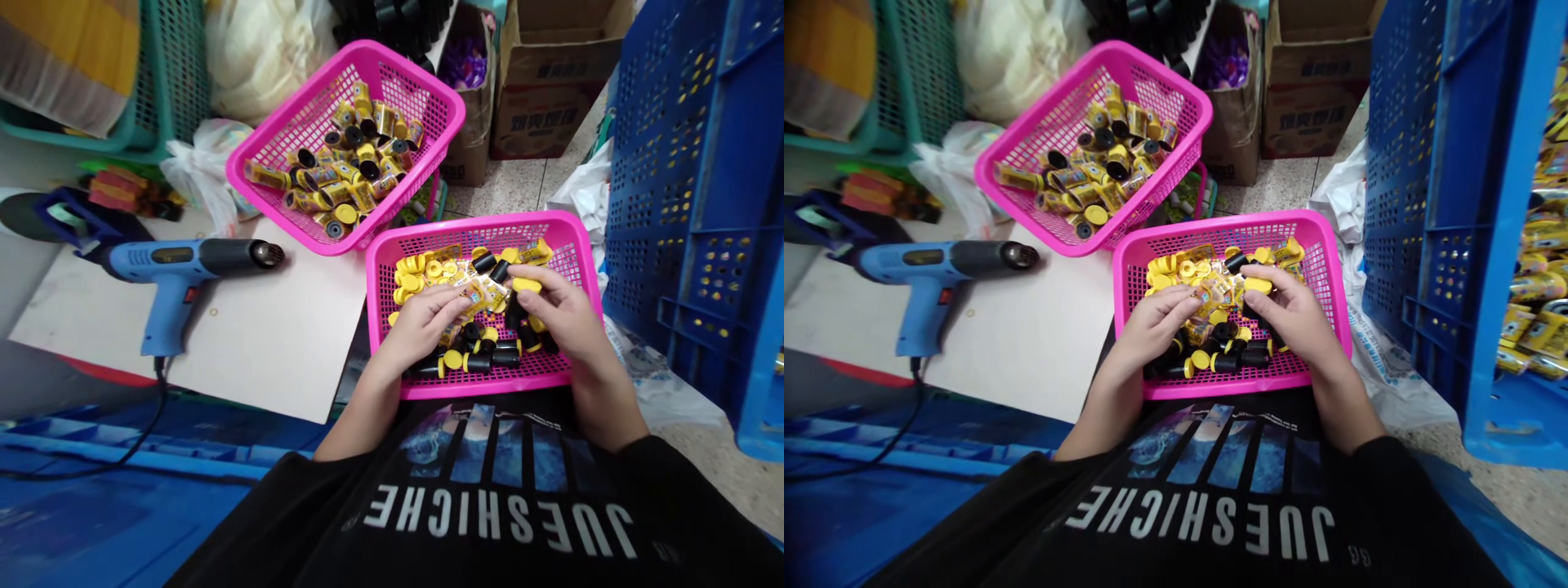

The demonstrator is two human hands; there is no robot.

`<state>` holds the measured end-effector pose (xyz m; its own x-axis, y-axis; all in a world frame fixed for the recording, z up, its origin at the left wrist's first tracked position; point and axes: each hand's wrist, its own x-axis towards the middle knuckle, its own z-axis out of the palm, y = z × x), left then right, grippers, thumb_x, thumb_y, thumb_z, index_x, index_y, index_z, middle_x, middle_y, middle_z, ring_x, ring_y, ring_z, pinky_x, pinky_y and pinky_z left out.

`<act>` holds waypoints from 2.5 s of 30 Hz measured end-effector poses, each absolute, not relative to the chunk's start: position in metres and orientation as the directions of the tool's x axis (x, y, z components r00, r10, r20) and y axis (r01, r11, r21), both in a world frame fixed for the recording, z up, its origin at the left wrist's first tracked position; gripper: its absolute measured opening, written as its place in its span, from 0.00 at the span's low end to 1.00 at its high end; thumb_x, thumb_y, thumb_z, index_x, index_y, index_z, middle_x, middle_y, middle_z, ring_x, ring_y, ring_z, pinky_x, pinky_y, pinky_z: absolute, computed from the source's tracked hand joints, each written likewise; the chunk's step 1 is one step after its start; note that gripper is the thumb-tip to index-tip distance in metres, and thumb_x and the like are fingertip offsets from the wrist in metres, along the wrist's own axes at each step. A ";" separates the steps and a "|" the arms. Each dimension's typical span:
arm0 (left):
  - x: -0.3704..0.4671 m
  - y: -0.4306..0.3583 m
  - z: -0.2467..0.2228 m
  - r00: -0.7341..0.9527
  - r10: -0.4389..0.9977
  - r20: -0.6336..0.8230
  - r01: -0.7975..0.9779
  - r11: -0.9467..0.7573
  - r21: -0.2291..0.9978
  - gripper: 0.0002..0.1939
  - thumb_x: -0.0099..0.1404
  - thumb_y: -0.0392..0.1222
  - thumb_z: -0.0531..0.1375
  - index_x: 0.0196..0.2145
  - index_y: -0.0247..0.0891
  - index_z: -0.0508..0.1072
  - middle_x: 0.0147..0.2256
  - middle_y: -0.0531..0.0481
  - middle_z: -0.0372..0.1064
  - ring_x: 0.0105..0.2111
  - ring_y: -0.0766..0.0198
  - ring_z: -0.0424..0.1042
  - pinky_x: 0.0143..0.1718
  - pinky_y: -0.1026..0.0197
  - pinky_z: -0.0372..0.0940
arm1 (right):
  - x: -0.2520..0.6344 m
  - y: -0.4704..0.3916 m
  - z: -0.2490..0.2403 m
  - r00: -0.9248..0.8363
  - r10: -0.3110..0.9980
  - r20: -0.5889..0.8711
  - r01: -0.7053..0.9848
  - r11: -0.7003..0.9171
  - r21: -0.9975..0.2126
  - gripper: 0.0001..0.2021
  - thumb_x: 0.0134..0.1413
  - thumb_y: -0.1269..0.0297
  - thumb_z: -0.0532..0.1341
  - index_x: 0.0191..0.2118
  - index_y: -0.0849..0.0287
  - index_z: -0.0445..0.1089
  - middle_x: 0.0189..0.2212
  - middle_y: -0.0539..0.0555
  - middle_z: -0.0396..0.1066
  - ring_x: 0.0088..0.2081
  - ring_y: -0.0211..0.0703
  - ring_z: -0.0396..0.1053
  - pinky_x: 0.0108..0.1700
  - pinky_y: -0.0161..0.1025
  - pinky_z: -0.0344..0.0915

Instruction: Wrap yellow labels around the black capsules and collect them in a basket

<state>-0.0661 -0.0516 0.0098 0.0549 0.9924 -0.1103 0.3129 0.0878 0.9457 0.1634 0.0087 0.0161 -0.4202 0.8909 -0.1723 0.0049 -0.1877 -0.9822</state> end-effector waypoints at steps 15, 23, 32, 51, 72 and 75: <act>-0.063 -0.051 0.008 -0.079 0.994 -0.076 0.141 0.086 0.986 0.18 0.62 0.58 0.67 0.42 0.43 0.86 0.41 0.45 0.83 0.41 0.56 0.80 0.46 0.55 0.74 | 0.155 0.008 0.010 -0.379 0.909 -0.174 -0.152 -0.247 -0.957 0.17 0.48 0.51 0.75 0.41 0.50 0.76 0.37 0.50 0.75 0.39 0.42 0.73 0.42 0.40 0.74; -0.066 -0.053 0.004 0.045 0.975 -0.216 0.037 0.214 0.976 0.24 0.64 0.60 0.66 0.51 0.44 0.82 0.40 0.45 0.83 0.34 0.59 0.80 0.39 0.57 0.76 | 0.158 0.010 0.008 -0.428 0.895 -0.122 -0.032 -0.150 -0.988 0.16 0.49 0.51 0.74 0.42 0.50 0.78 0.35 0.49 0.76 0.35 0.41 0.71 0.39 0.40 0.69; -0.055 -0.052 0.007 0.141 0.957 -0.253 -0.164 0.274 0.947 0.23 0.61 0.55 0.69 0.51 0.42 0.81 0.45 0.46 0.81 0.34 0.63 0.80 0.34 0.62 0.76 | 0.144 -0.003 -0.001 -0.508 0.861 -0.010 0.032 0.006 -0.999 0.20 0.48 0.49 0.75 0.44 0.51 0.74 0.43 0.52 0.75 0.41 0.44 0.71 0.42 0.42 0.70; -0.040 -0.055 0.004 -0.029 0.989 -0.147 -0.219 0.137 0.966 0.18 0.51 0.43 0.77 0.40 0.40 0.81 0.42 0.50 0.80 0.45 0.60 0.76 0.53 0.58 0.68 | 0.124 -0.024 -0.018 -0.607 0.768 -0.204 -0.094 -0.324 -0.941 0.28 0.64 0.33 0.50 0.55 0.48 0.66 0.50 0.56 0.68 0.46 0.45 0.70 0.47 0.41 0.73; -0.032 -0.053 0.014 0.052 0.994 -0.093 -0.180 0.101 0.978 0.25 0.54 0.51 0.75 0.47 0.42 0.76 0.41 0.50 0.78 0.38 0.62 0.77 0.40 0.62 0.69 | 0.146 -0.016 0.003 -0.530 0.823 0.204 0.090 0.293 -0.952 0.25 0.63 0.40 0.59 0.59 0.47 0.69 0.57 0.57 0.69 0.58 0.53 0.67 0.64 0.56 0.63; -0.032 -0.051 0.014 0.101 0.984 -0.145 -0.193 0.163 0.968 0.28 0.61 0.58 0.69 0.53 0.43 0.70 0.36 0.52 0.75 0.34 0.63 0.76 0.36 0.62 0.69 | 0.165 -0.004 0.019 -0.599 0.768 0.225 0.267 0.457 -0.848 0.19 0.61 0.47 0.65 0.54 0.45 0.74 0.50 0.56 0.75 0.54 0.56 0.70 0.61 0.58 0.65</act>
